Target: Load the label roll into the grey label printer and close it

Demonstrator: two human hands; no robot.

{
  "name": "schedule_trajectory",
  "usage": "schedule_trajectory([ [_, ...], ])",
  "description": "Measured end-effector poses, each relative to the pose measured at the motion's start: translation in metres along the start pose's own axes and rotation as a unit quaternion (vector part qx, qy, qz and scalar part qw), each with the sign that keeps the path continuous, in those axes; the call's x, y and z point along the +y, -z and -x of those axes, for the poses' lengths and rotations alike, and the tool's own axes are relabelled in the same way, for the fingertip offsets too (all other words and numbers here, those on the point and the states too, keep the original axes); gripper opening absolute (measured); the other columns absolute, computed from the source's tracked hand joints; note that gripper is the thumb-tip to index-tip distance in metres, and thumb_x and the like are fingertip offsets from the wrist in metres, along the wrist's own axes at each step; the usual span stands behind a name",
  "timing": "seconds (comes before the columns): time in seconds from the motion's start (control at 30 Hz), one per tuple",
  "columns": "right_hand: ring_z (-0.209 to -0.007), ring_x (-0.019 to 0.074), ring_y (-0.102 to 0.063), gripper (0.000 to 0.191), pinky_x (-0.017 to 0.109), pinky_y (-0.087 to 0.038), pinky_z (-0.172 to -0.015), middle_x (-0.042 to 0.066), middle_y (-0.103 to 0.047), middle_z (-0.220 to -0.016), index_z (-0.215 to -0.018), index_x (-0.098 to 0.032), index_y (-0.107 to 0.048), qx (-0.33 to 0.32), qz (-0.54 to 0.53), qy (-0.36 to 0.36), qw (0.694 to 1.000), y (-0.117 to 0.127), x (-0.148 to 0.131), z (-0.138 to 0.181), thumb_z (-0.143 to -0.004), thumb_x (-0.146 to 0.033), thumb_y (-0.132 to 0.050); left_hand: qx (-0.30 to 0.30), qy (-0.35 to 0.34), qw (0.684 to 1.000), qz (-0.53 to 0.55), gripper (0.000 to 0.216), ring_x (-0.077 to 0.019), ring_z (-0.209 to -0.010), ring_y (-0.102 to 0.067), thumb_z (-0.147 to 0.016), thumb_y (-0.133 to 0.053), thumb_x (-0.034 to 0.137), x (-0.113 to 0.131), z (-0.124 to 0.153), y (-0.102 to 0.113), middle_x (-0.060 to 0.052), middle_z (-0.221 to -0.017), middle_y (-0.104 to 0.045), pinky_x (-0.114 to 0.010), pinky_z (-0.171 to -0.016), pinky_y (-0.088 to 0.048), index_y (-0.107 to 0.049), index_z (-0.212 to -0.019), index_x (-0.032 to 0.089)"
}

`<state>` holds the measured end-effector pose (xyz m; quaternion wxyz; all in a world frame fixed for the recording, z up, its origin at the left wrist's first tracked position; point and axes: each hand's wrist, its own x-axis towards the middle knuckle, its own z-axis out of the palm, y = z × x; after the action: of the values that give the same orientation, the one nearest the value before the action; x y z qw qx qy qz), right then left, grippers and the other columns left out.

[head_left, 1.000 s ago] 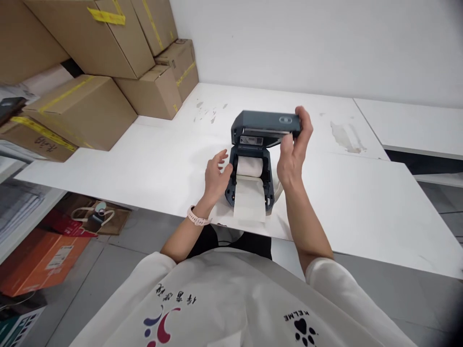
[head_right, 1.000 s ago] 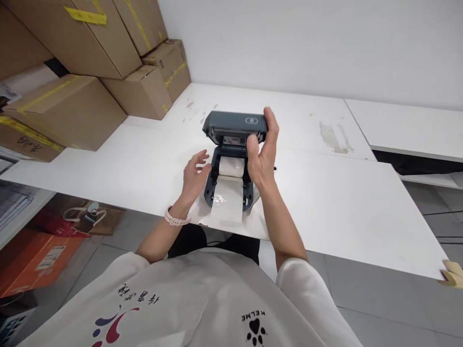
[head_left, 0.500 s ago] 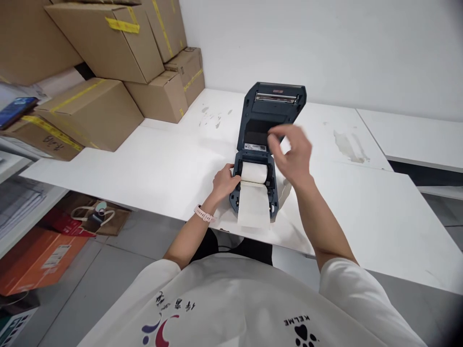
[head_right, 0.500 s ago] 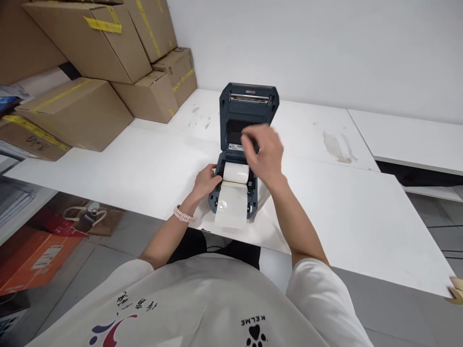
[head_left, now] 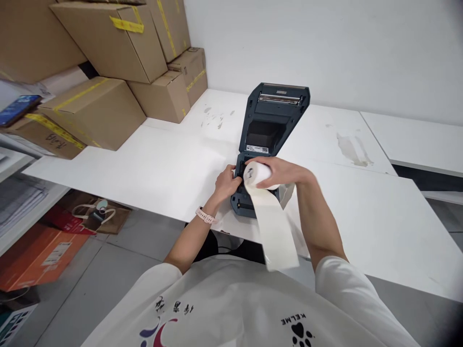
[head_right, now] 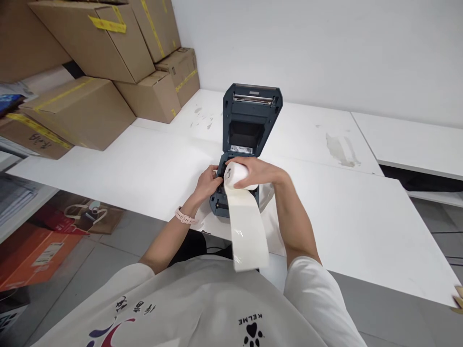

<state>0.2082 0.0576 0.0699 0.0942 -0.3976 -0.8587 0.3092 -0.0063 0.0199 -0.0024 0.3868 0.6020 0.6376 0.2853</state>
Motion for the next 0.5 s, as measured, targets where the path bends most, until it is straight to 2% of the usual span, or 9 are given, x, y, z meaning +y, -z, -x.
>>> schedule_trajectory([
  [0.07, -0.122, 0.0325, -0.067, 0.078, 0.041, -0.055, -0.101, 0.006, -0.069, -0.137, -0.137, -0.026, -0.063, 0.069, -0.093, 0.054, 0.992, 0.016, 0.011, 0.025, -0.065, -0.045, -0.087, -0.002, -0.006, 1.000, 0.012, 0.048, -0.0203, -0.071, -0.054, -0.078, -0.056, 0.022, -0.002, -0.001, -0.001, 0.001, -0.074, -0.056, -0.033, -0.064, -0.033, -0.058, -0.126, 0.018],
  [0.13, -0.117, 0.0323, -0.069, 0.082, 0.041, -0.056, -0.099, 0.006, -0.072, -0.128, -0.135, -0.026, -0.065, 0.169, -0.184, 0.076, 0.965, 0.029, 0.030, 0.046, -0.061, -0.048, -0.091, 0.004, -0.009, 1.000, 0.025, 0.047, -0.0197, -0.070, -0.053, -0.078, -0.056, 0.020, -0.003, -0.002, -0.002, 0.002, -0.072, -0.054, -0.032, -0.064, -0.033, -0.058, -0.125, 0.018],
  [0.23, -0.115, 0.0317, -0.070, 0.084, 0.043, -0.057, -0.100, 0.005, -0.074, -0.119, -0.132, -0.028, -0.066, 0.329, -0.271, 0.049, 0.903, 0.039, 0.070, 0.061, -0.055, -0.046, -0.095, 0.011, -0.005, 0.999, 0.046, 0.045, -0.0190, -0.069, -0.052, -0.077, -0.057, 0.020, -0.006, -0.003, -0.005, 0.003, -0.070, -0.051, -0.032, -0.064, -0.033, -0.058, -0.122, 0.019],
  [0.3, -0.118, 0.0313, -0.069, 0.083, 0.044, -0.056, -0.102, 0.004, -0.073, -0.120, -0.127, -0.030, -0.067, 0.397, -0.294, 0.012, 0.869, 0.039, 0.101, 0.058, -0.051, -0.038, -0.097, 0.009, -0.003, 0.998, 0.061, 0.045, -0.0185, -0.068, -0.051, -0.077, -0.058, 0.020, -0.008, -0.004, -0.006, 0.004, -0.068, -0.050, -0.031, -0.064, -0.033, -0.058, -0.122, 0.019],
  [0.4, -0.120, 0.0311, -0.068, 0.080, 0.044, -0.056, -0.103, 0.006, -0.072, -0.122, -0.122, -0.027, -0.065, 0.430, -0.316, -0.051, 0.844, 0.030, 0.144, 0.043, -0.047, -0.030, -0.093, 0.007, -0.004, 0.997, 0.077, 0.046, -0.0180, -0.067, -0.052, -0.076, -0.058, 0.019, -0.009, -0.005, -0.008, 0.004, -0.068, -0.051, -0.031, -0.064, -0.034, -0.058, -0.122, 0.019],
  [0.5, -0.119, 0.0307, -0.068, 0.077, 0.044, -0.057, -0.102, 0.007, -0.072, -0.122, -0.121, -0.025, -0.063, 0.408, -0.331, -0.108, 0.844, 0.015, 0.171, 0.024, -0.048, -0.032, -0.088, 0.003, -0.004, 0.997, 0.082, 0.047, -0.0177, -0.066, -0.051, -0.076, -0.057, 0.019, -0.009, -0.005, -0.007, 0.004, -0.068, -0.051, -0.031, -0.063, -0.034, -0.057, -0.122, 0.019],
])
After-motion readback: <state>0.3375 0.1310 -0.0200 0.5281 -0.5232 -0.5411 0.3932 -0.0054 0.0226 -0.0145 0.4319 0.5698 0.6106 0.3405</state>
